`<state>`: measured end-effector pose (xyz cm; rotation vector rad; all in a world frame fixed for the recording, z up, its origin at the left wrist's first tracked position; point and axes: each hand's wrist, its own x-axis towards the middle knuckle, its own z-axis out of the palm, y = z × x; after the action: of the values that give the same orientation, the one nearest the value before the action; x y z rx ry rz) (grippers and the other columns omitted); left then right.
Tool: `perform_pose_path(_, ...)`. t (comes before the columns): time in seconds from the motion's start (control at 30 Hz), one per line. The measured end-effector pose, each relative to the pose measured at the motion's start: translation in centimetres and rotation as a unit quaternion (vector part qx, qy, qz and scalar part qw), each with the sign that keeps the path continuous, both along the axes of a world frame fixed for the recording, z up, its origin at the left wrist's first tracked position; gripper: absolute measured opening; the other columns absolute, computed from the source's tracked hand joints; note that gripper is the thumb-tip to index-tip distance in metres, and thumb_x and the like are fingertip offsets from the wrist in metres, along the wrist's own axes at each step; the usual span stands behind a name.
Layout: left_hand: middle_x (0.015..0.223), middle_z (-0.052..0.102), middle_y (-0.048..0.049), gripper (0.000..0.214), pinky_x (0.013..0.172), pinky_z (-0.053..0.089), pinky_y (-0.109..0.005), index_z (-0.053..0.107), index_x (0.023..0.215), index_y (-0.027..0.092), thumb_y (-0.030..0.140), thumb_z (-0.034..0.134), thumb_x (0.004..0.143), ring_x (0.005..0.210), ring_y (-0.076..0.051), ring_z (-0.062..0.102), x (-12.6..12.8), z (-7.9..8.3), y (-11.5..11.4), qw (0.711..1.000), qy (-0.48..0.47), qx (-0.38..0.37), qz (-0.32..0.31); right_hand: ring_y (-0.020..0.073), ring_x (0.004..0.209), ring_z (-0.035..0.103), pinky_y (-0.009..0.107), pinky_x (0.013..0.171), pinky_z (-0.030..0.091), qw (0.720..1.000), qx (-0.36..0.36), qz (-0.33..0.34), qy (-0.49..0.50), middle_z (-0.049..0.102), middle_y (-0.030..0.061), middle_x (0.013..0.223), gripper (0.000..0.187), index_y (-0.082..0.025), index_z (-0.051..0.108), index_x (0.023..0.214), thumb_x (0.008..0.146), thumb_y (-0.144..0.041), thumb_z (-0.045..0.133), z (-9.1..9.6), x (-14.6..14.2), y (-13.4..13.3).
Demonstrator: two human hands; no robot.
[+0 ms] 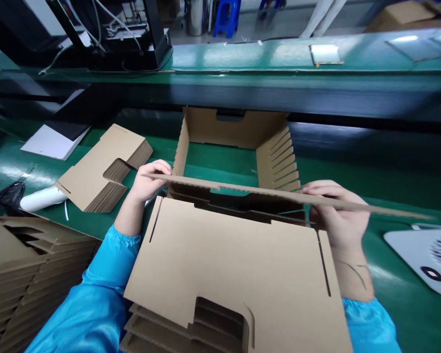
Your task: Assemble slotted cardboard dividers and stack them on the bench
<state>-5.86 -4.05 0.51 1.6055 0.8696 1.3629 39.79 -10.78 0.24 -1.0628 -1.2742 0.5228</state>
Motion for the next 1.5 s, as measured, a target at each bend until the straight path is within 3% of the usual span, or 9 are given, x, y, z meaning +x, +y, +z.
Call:
perform_pose_path(0.1, 0.084, 0.079, -0.0089, 0.045, 0.078, 0.063, -0.032, 0.083, 0.076, 0.02, 0.058, 0.107, 0.079, 0.082, -0.02, 0.075, 0.2, 0.1, 0.0, 1.0, -0.008, 0.014, 0.003, 0.0265, 0.076, 0.074, 0.04, 0.07, 0.063, 1.0, 0.005, 0.001, -0.014, 0.077, 0.0107, 0.081, 0.041, -0.025, 0.084, 0.074, 0.083, -0.061, 0.101, 0.1, 0.2, 0.0)
perform_pose_path(0.3, 0.08, 0.082, -0.008, 0.049, 0.069, 0.063, -0.03, 0.085, 0.078, 0.02, 0.064, 0.107, 0.076, 0.072, -0.019, 0.076, 0.4, 0.0, -0.2, 0.999, -0.004, -0.022, 0.036, 0.0253, 0.072, 0.076, 0.037, 0.068, 0.065, 0.998, -0.058, -0.026, 0.016, 0.08, 0.0094, 0.08, 0.037, -0.024, 0.087, 0.079, 0.078, -0.056, 0.104, -1.5, 1.2, -0.2)
perform_pose_path(0.57, 0.08, 0.084, -0.0066, 0.047, 0.07, 0.065, -0.028, 0.084, 0.081, 0.021, 0.061, 0.107, 0.076, 0.072, -0.018, 0.078, 0.1, -0.4, -0.2, 0.999, -0.003, 0.004, 0.048, 0.0209, 0.074, 0.076, 0.032, 0.07, 0.066, 0.998, -0.035, 0.042, 0.012, 0.08, 0.0035, 0.084, 0.04, -0.025, 0.08, 0.091, 0.085, -0.058, 0.101, -1.5, 1.3, -0.4)
perform_pose_path(0.77, 0.089, 0.085, -0.0061, 0.051, 0.072, 0.066, -0.029, 0.081, 0.089, 0.02, 0.061, 0.108, 0.073, 0.077, -0.018, 0.077, 0.1, -0.6, -0.1, 0.997, -0.018, -0.005, 0.069, 0.0236, 0.082, 0.079, 0.037, 0.079, 0.067, 0.983, -0.089, 0.095, -0.126, 0.081, 0.0046, 0.089, 0.034, -0.025, 0.079, 0.088, 0.089, -0.053, 0.098, -1.2, 3.3, -0.6)
perform_pose_path(0.87, 0.079, 0.08, -0.0048, 0.048, 0.064, 0.063, -0.026, 0.078, 0.078, 0.02, 0.059, 0.106, 0.076, 0.07, -0.016, 0.073, -0.5, 0.1, -0.1, 0.999, -0.008, -0.001, 0.035, 0.0257, 0.086, 0.08, 0.041, 0.085, 0.068, 0.974, -0.113, 0.096, -0.169, 0.084, 0.0049, 0.092, 0.034, -0.025, 0.082, 0.088, 0.089, -0.056, 0.096, -1.2, 3.7, -0.7)
perform_pose_path(1.0, 0.071, 0.079, -0.0063, 0.041, 0.06, 0.063, -0.027, 0.081, 0.071, 0.022, 0.055, 0.106, 0.074, 0.062, -0.017, 0.071, -2.6, 0.8, 0.1, 0.995, 0.086, -0.016, -0.048, 0.0292, 0.095, 0.084, 0.043, 0.093, 0.071, 0.963, -0.138, 0.126, -0.196, 0.087, 0.0066, 0.101, 0.029, -0.025, 0.088, 0.094, 0.091, -0.053, 0.094, -0.9, 3.1, -0.6)
perform_pose_path(1.13, 0.075, 0.083, -0.0085, 0.036, 0.063, 0.069, -0.032, 0.089, 0.075, 0.025, 0.054, 0.108, 0.068, 0.067, -0.024, 0.078, -3.9, 1.1, 0.3, 0.983, 0.172, -0.024, -0.054, 0.0318, 0.102, 0.087, 0.043, 0.094, 0.074, 0.946, -0.17, 0.179, -0.211, 0.089, 0.006, 0.105, 0.02, -0.029, 0.093, 0.099, 0.093, -0.048, 0.093, -0.8, 2.7, -0.4)
perform_pose_path(1.33, 0.077, 0.085, -0.0098, 0.024, 0.079, 0.077, -0.042, 0.092, 0.08, 0.024, 0.044, 0.105, 0.075, 0.083, -0.034, 0.087, -2.1, 2.0, 0.1, 0.947, 0.273, -0.087, -0.146, 0.0325, 0.085, 0.086, 0.044, 0.074, 0.076, 0.928, -0.219, 0.239, -0.182, 0.086, 0.0041, 0.089, 0.017, -0.03, 0.09, 0.087, 0.085, -0.045, 0.098, -1.0, 2.0, 0.1)
perform_pose_path(1.5, 0.077, 0.085, -0.0095, 0.024, 0.077, 0.077, -0.042, 0.091, 0.077, 0.024, 0.043, 0.105, 0.072, 0.085, -0.034, 0.087, -1.6, 2.1, -0.2, 0.956, 0.253, -0.078, -0.124, 0.0333, 0.088, 0.085, 0.046, 0.083, 0.077, 0.944, -0.197, 0.192, -0.181, 0.086, 0.0045, 0.091, 0.022, -0.031, 0.088, 0.085, 0.079, -0.045, 0.103, -0.5, 1.5, -0.1)
